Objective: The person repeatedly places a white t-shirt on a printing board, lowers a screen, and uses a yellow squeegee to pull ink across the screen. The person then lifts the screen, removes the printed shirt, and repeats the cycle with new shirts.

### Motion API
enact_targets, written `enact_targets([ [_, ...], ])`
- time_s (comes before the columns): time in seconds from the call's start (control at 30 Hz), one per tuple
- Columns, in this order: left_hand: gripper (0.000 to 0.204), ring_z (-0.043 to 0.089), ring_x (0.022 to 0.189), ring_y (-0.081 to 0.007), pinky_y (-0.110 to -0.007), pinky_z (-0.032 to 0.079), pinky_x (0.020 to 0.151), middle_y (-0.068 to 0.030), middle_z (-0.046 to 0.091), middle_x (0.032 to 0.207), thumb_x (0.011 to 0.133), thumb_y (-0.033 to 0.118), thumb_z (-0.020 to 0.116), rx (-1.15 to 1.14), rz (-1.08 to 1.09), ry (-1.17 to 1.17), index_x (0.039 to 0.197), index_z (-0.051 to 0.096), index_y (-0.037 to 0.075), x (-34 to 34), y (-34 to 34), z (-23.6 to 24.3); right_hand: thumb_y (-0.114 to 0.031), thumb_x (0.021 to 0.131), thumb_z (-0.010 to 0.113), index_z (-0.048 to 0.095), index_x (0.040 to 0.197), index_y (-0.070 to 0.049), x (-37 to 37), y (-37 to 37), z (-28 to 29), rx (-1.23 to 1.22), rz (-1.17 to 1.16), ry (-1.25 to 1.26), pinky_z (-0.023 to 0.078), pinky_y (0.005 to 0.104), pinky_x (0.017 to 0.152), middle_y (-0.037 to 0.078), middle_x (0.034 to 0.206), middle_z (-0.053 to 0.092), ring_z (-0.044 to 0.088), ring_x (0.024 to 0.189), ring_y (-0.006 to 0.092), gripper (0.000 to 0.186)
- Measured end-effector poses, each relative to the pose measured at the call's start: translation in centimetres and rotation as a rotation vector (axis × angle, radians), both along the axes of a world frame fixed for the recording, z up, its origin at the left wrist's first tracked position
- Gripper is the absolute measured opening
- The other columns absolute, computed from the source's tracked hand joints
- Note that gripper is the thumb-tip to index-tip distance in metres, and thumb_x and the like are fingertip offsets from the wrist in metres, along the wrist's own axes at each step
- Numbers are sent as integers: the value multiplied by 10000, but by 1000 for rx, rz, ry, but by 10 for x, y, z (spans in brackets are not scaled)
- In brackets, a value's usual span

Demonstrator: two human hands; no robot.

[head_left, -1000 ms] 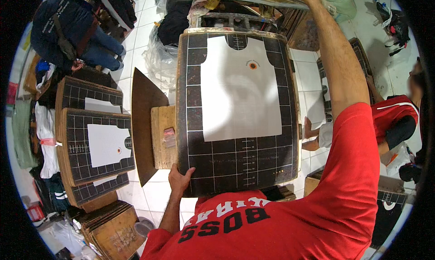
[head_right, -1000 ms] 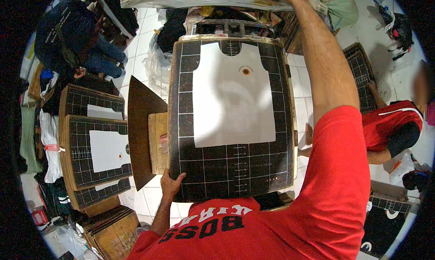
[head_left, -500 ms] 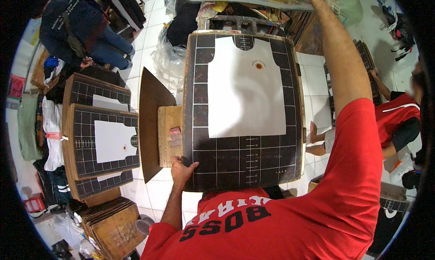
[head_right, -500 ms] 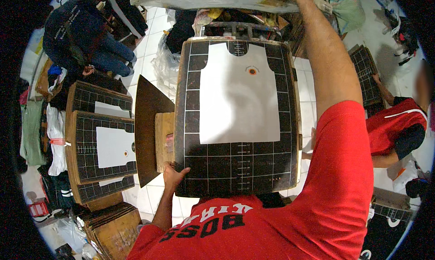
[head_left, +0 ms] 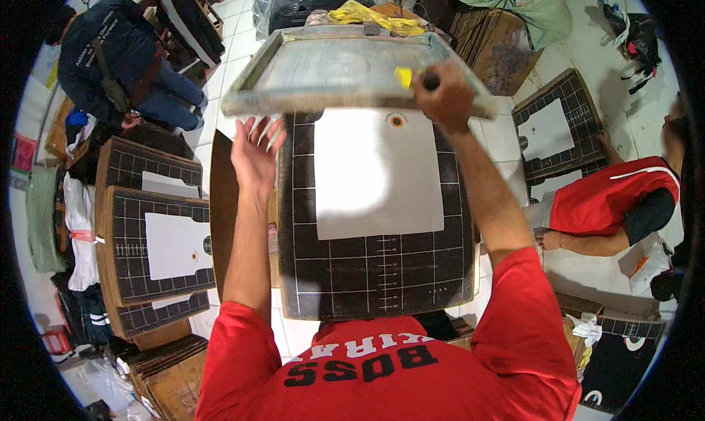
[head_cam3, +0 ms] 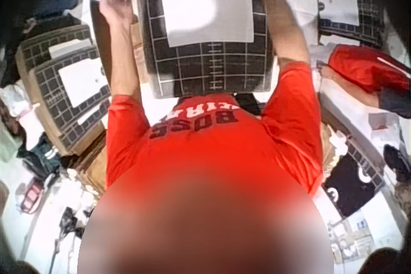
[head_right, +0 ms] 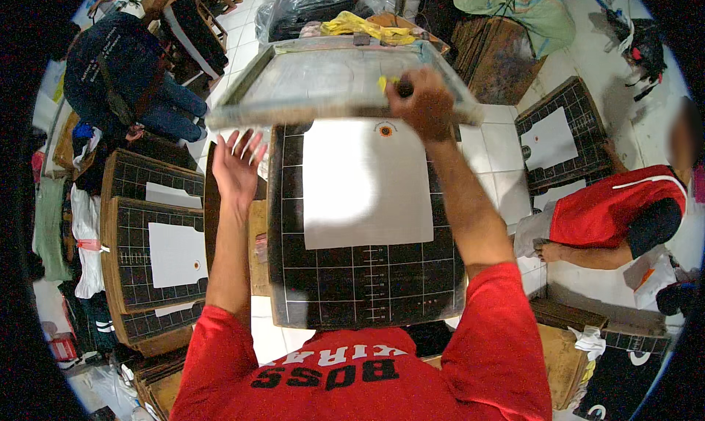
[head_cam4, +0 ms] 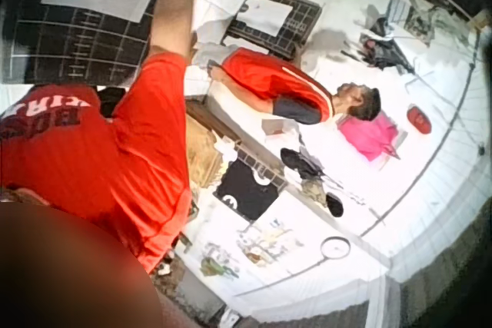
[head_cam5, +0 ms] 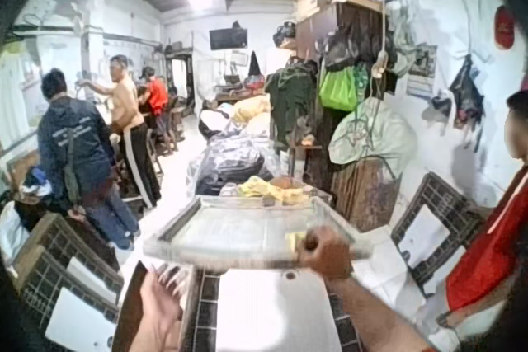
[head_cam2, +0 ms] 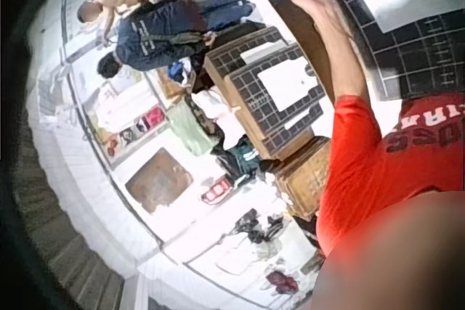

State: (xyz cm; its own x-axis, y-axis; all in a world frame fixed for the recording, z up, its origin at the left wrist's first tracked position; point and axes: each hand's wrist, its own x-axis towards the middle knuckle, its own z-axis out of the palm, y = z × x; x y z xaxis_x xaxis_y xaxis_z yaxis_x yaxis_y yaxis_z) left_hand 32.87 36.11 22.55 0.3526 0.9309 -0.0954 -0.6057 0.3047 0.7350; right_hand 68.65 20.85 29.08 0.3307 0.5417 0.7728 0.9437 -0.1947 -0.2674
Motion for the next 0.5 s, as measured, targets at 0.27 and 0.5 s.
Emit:
enact_targets([
  [0.27, 598, 544, 1124, -336, -521, 460, 953, -155, 568, 1268, 968, 479, 625, -504, 201, 598, 1368, 522, 47, 20, -28, -102, -265, 858, 784, 665, 934, -60, -26, -50, -151, -511, 179, 210, 482, 497, 813, 141, 922, 685, 656, 887, 376, 249],
  [0.5, 753, 402, 1421, -410, -576, 272, 1187, -224, 502, 1460, 888, 512, 744, 1200, 126, 1541, 1423, 531, 27, 31, -65, -143, -1, 772, 662, 666, 1053, -61, 35, -3, -158, -543, 274, 280, 479, 534, 860, 191, 1013, 716, 675, 1001, 405, 288],
])
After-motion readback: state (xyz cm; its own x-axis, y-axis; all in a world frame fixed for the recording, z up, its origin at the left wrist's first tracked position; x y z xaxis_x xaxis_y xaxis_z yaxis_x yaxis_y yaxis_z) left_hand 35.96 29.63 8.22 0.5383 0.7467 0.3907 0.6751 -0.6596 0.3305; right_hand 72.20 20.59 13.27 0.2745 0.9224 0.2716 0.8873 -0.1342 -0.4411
